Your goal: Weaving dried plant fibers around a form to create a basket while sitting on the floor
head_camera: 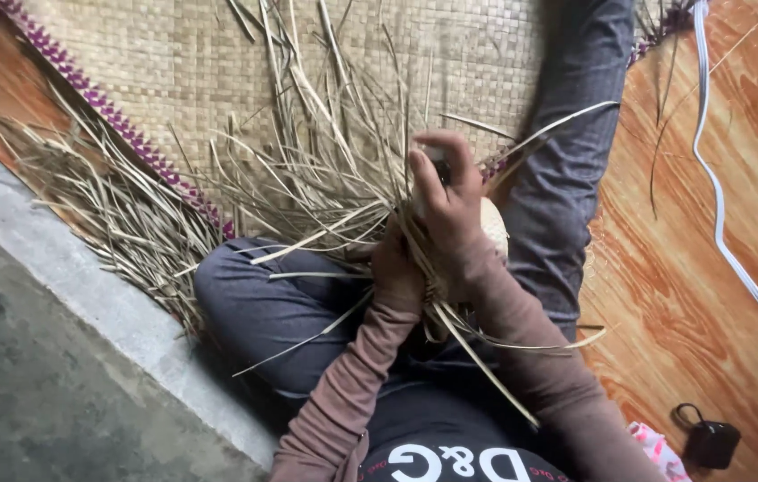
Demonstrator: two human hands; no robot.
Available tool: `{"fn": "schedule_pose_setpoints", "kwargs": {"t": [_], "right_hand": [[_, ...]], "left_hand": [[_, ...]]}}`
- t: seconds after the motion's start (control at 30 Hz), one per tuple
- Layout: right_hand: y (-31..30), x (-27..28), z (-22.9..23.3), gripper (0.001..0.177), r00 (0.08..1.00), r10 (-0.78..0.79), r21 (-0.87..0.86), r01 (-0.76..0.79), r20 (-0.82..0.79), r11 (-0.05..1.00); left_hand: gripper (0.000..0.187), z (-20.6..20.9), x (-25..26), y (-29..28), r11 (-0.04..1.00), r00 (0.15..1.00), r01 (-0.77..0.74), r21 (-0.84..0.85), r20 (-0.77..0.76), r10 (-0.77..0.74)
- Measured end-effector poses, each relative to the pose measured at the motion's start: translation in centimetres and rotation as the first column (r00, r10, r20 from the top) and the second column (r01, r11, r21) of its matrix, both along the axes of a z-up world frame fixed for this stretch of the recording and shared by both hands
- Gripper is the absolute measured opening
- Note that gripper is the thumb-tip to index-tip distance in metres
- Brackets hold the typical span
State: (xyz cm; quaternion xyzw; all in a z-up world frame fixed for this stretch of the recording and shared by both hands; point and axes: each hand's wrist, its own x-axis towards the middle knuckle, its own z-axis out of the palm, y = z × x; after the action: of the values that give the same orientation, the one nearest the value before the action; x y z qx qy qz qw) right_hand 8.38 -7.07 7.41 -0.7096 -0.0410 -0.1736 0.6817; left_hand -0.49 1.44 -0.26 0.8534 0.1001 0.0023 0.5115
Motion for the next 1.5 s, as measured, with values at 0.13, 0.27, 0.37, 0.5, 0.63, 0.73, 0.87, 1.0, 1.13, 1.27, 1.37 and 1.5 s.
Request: {"fn": "schedule_pose_setpoints", "kwargs": {"t": [0.13,0.27,0.37,0.5,0.63,0.73,0.87,1.0,1.13,1.27,1.37,1.5], "right_hand": [[-2.2,-4.9,1.9,0.012,0.98,-0.187,-0.036,0.19,0.074,0.981],[-5.9,-9.3,1.1,0.007,0.947,-0.231,-0.162,0.269,0.221,0.949],[-4.2,-6.7,-0.9,0.01,0.933,-0.317,-0.176,0.346,0.173,0.922],[-1.6,-0.6,0.9,0.013,0.981,-0.172,-0.005,0.172,-0.093,0.985],[-3.3,-6.0,0.2,0.011,0.937,-0.315,0.006,0.318,0.151,0.948],[-5.4,-10.3,-0.2,0.008,0.914,-0.337,0.014,0.343,0.227,0.939],[-6.2,-7.6,-0.3,0.009,0.961,-0.251,-0.079,0.261,0.118,0.962],[-7.1,-0.2,-3.1,0.014,0.987,-0.147,-0.136,0.138,-0.062,0.981],[-10.0,1.6,-4.0,0.014,0.923,-0.173,0.081,0.213,-0.344,0.974],[-13.7,-1.5,-5.0,0.024,0.888,-0.256,0.3,0.381,-0.382,0.875],[-12.3,-3.6,-5.0,0.02,0.918,-0.27,0.282,0.351,-0.29,0.893],[-11.2,-1.8,-5.4,0.016,0.961,-0.211,0.131,0.236,-0.179,0.963]], "left_hand": [[0.021,-1.5,-1.2,-0.1,0.997,0.997,-0.069,-0.017,-0.022,0.069],[0.019,-0.7,-1.1,-0.6,0.995,0.996,-0.09,0.049,0.019,0.09],[0.017,0.7,-0.7,-0.3,0.996,0.993,-0.092,-0.011,-0.076,0.091],[0.025,0.6,-0.5,0.0,0.985,0.989,-0.091,-0.149,-0.132,0.071],[0.022,-0.3,-0.7,-0.3,0.986,0.992,-0.117,-0.121,-0.067,0.11],[0.022,0.9,-0.3,-0.2,0.984,0.992,-0.128,-0.125,0.003,0.13],[0.025,-0.2,-0.7,-0.3,0.982,0.99,-0.137,-0.128,0.004,0.139],[0.028,-0.7,-0.5,-0.3,0.973,0.989,-0.14,-0.184,0.009,0.145],[0.028,0.0,-0.4,0.0,0.983,0.989,-0.13,-0.128,0.052,0.137],[0.03,2.8,1.0,-0.4,0.988,0.988,-0.132,-0.084,0.065,0.138],[0.031,2.3,0.6,-0.5,0.985,0.987,-0.149,-0.092,0.047,0.154],[0.031,0.1,-0.2,-0.3,0.981,0.988,-0.15,-0.126,0.022,0.154]]}}
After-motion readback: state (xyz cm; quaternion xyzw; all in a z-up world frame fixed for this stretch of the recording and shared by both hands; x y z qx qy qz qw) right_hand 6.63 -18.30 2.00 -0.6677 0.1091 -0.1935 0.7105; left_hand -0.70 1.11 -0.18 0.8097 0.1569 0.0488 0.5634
